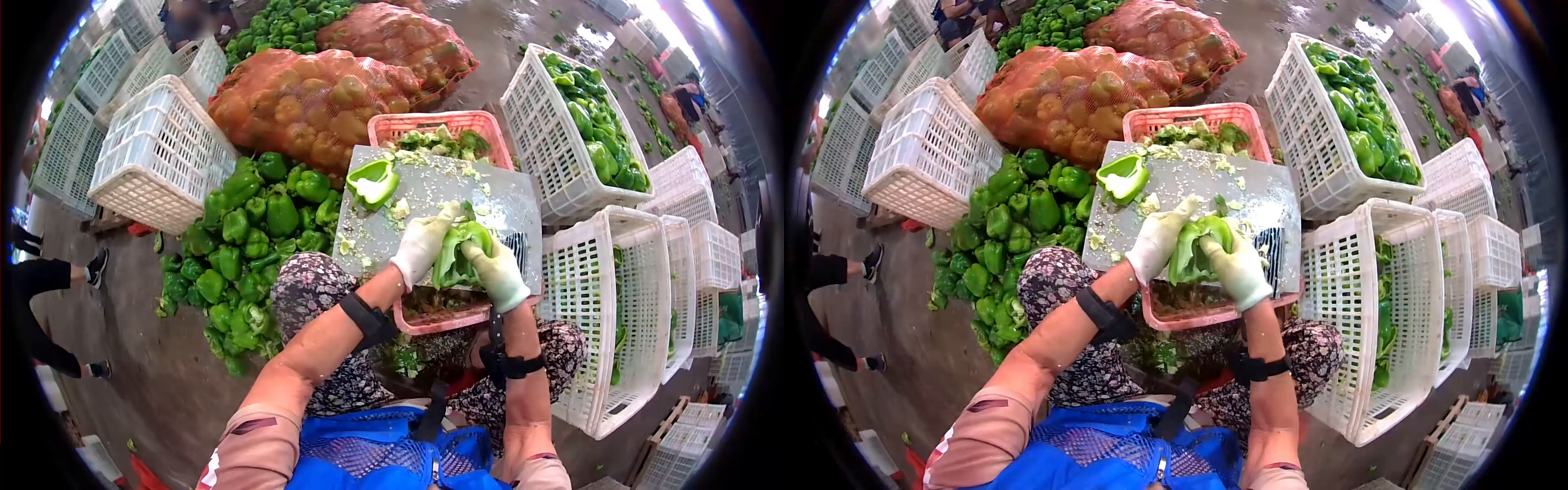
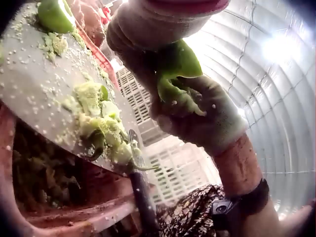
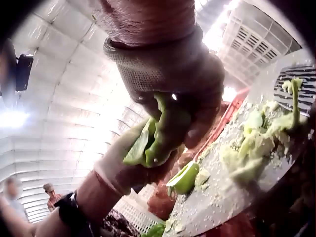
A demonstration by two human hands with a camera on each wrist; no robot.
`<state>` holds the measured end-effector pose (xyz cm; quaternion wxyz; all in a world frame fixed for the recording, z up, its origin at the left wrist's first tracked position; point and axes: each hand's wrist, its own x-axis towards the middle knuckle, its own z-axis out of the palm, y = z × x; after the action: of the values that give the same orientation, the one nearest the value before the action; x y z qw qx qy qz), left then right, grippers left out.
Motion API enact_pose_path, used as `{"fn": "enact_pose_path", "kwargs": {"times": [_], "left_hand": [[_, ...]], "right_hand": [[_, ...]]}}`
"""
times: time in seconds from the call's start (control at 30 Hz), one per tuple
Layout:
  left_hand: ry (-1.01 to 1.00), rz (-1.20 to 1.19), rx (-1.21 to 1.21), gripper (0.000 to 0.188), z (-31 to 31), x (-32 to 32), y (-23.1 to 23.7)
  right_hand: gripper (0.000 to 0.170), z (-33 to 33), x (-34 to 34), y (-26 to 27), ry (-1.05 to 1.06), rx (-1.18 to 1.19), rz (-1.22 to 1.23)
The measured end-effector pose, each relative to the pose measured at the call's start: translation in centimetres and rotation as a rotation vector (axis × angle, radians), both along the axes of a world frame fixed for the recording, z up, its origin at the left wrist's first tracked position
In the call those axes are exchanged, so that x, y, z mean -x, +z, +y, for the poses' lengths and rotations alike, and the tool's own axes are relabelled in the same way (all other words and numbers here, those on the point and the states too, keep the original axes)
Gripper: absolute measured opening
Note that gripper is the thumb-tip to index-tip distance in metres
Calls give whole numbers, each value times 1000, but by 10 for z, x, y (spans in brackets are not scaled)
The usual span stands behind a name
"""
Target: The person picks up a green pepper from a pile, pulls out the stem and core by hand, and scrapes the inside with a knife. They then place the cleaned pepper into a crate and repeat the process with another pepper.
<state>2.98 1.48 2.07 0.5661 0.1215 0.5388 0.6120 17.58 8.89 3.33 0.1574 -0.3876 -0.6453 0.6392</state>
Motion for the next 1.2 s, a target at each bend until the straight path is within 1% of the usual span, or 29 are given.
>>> {"fn": "enact_pose_path", "kwargs": {"times": [0.07,0.1,0.13,0.2,0.23,0.33,0.37,0.4,0.47,0.53,0.57,0.6,0.67,0.7,0.73,0.8,0.83,0.87,0.9,0.93,0.97,1.0,1.07,1.13,1.17,1.2], "left_hand": [[51,157,35,44,1,-4,-2],[101,80,1,41,5,-9,-8],[91,196,-31,40,6,-14,-13],[73,425,-88,38,4,-22,-17],[29,418,-39,35,1,-22,-11],[-6,306,-111,33,-2,-19,-10],[25,217,-133,33,-2,-20,-12],[54,125,-155,32,-2,-22,-14],[123,-57,-205,31,0,-23,-17],[-50,-329,-236,32,-7,-12,-3],[-263,-496,-283,39,-9,-5,1],[-253,-511,-276,40,-6,-6,4],[-225,-545,-254,41,-6,-10,8],[-225,-665,-230,42,-6,-7,9],[-226,-620,-279,42,-7,-5,10],[-225,-513,-333,40,-10,-1,16],[-163,-434,-306,40,-5,1,13],[-91,-365,-275,40,0,0,4],[-20,-297,-236,40,1,-3,-3],[28,-287,-232,39,2,-5,-4],[73,-274,-231,38,4,-8,-3],[120,-264,-229,38,5,-11,-3],[125,-228,-225,36,4,-10,-6],[154,-171,-224,36,6,-16,-3],[187,-181,-168,37,9,-19,-9],[155,-146,-96,36,7,-16,-6]], "right_hand": [[32,-7,2,-8,-116,-24,-47],[34,-11,4,-9,-183,-87,-110],[36,-14,4,-18,-228,-171,-121],[39,-24,8,-20,-233,-371,-196],[36,-31,12,-10,-250,-418,-240],[30,-16,2,-8,-159,6,61],[25,-11,0,-11,-118,112,217],[25,-15,2,5,-166,458,431],[27,-11,-3,-1,-120,513,398],[27,-8,-12,2,-57,660,460],[26,-4,-21,-13,-7,817,608],[24,-7,-23,-12,-79,849,610],[23,-10,-20,-12,-150,765,586],[21,-9,-17,-17,-195,651,550],[22,-8,-13,-10,-349,504,374],[28,6,-23,-38,-612,193,183],[36,11,-24,-45,-609,116,203],[38,14,-32,-51,-558,122,180],[41,5,-31,-31,-509,135,155],[43,-1,-26,-20,-468,146,144],[46,-3,-18,-34,-480,79,307],[44,-9,-12,-21,-491,77,275],[47,-27,3,19,-503,238,201],[65,-31,2,-7,-251,193,164],[67,-41,6,-16,-242,149,211],[69,-51,8,-20,-230,109,260]]}}
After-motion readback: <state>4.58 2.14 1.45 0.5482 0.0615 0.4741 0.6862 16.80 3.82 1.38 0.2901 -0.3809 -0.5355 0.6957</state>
